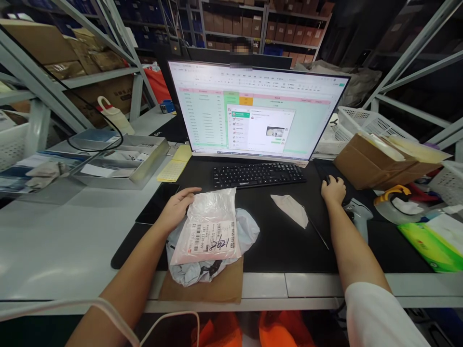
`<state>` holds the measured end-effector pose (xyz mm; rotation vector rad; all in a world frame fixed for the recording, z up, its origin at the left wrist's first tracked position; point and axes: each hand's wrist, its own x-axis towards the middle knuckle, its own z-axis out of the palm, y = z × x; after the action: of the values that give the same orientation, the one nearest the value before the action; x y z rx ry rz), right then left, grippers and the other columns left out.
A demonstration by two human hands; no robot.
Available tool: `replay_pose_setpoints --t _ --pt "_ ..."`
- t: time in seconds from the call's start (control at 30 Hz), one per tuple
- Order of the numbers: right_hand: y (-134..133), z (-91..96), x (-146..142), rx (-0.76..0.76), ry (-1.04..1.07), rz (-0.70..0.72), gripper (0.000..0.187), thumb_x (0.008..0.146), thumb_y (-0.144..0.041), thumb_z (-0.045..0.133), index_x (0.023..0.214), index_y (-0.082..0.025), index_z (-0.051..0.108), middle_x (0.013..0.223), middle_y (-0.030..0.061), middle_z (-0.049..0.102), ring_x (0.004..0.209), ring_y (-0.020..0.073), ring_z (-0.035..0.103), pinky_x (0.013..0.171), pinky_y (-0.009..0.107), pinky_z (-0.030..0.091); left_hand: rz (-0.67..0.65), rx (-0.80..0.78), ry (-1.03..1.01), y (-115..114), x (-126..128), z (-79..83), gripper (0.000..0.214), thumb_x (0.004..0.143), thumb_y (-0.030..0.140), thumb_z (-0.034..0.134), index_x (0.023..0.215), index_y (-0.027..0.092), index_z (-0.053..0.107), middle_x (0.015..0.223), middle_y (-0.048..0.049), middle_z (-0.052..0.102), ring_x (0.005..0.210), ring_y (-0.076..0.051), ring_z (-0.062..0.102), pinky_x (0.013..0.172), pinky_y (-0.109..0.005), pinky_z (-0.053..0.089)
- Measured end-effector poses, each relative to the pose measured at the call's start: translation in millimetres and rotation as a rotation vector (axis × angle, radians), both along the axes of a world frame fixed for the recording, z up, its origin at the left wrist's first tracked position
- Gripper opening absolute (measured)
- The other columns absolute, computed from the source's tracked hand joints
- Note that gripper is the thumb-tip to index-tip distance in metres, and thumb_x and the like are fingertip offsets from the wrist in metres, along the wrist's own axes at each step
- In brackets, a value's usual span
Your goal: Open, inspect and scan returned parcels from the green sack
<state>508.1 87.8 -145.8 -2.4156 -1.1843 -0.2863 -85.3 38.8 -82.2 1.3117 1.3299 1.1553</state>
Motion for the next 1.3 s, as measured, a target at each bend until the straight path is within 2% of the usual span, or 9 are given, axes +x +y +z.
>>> replay_pose_setpoints --t 0.23,0.43,0.57,0.9,1.17,1.23,1.3 --pt "-0.3 1.2 -2.1 0.019 -0.006 0.001 0.053 0.097 -0.036 0.053 0.145 -0.017 0.062 0.148 0.0213 0.049 0.122 0.0376 0.056 0.1 0.05 0.047 0.034 0.059 0.083 2.3 1.3 1.3 0.053 0.061 0.037 0.07 0.11 0.016 0.075 0.077 -0.0005 0.061 0.068 -0.016 0.054 0.064 -0.026 0.041" --pt "-2.8 2.8 -4.4 0.05 -0.025 0.0 0.056 0.098 -0.038 0.051 0.149 -0.017 0.058 0.151 0.0196 0.049 0.125 0.0379 0.056 0.102 0.05 0.047 -0.012 0.049 0.071 3.8 -0.2 -2.5 0.058 0.06 0.034 0.074 0.115 0.016 0.072 0.079 -0.0004 0.064 0.071 -0.016 0.059 0.069 -0.028 0.045" --pt "-2.6 1.9 -2.6 0.035 -0.003 0.016 0.057 0.095 -0.037 0.053 0.147 -0.015 0.06 0.146 0.0217 0.053 0.122 0.0393 0.058 0.1 0.051 0.048 -0.015 0.057 0.084 2.2 1.8 -2.5 0.06 0.059 0.035 0.074 0.115 0.015 0.071 0.077 0.0004 0.063 0.07 -0.016 0.059 0.069 -0.029 0.045" --pt "-0.8 -2.8 1.4 0.06 0.005 0.042 0.054 0.095 -0.041 0.054 0.144 -0.02 0.065 0.149 0.0185 0.052 0.125 0.0398 0.055 0.105 0.055 0.043 0.011 0.113 0.062 -1.9 4.2 2.8 0.052 0.067 0.041 0.074 0.111 0.015 0.072 0.08 -0.001 0.063 0.074 -0.017 0.059 0.072 -0.03 0.047" --pt "-0.7 -1.8 1.6 0.039 -0.019 0.073 0.057 0.092 -0.037 0.054 0.144 -0.016 0.064 0.146 0.0207 0.055 0.124 0.0401 0.058 0.104 0.054 0.048 -0.014 0.134 0.139 -3.1 3.5 -0.8 0.053 0.07 0.048 0.077 0.112 0.015 0.076 0.071 0.0007 0.058 0.064 -0.016 0.054 0.064 -0.03 0.044" --pt "-1.0 -0.7 0.7 0.047 -0.031 0.069 0.058 0.093 -0.035 0.053 0.145 -0.014 0.063 0.148 0.022 0.052 0.125 0.0408 0.057 0.104 0.054 0.048 -0.042 0.12 0.167 -3.4 3.4 -1.1 0.05 0.072 0.049 0.074 0.109 0.016 0.079 0.073 -0.0022 0.064 0.067 -0.019 0.058 0.066 -0.032 0.047" --pt "-1.5 0.0 -0.4 0.053 -0.041 0.064 0.059 0.093 -0.036 0.052 0.146 -0.013 0.061 0.149 0.0224 0.051 0.127 0.0411 0.056 0.105 0.053 0.048 -0.08 0.111 0.191 -3.6 3.3 -1.3 0.045 0.073 0.049 0.071 0.103 0.017 0.081 0.086 -0.0077 0.073 0.079 -0.024 0.065 0.075 -0.035 0.051"
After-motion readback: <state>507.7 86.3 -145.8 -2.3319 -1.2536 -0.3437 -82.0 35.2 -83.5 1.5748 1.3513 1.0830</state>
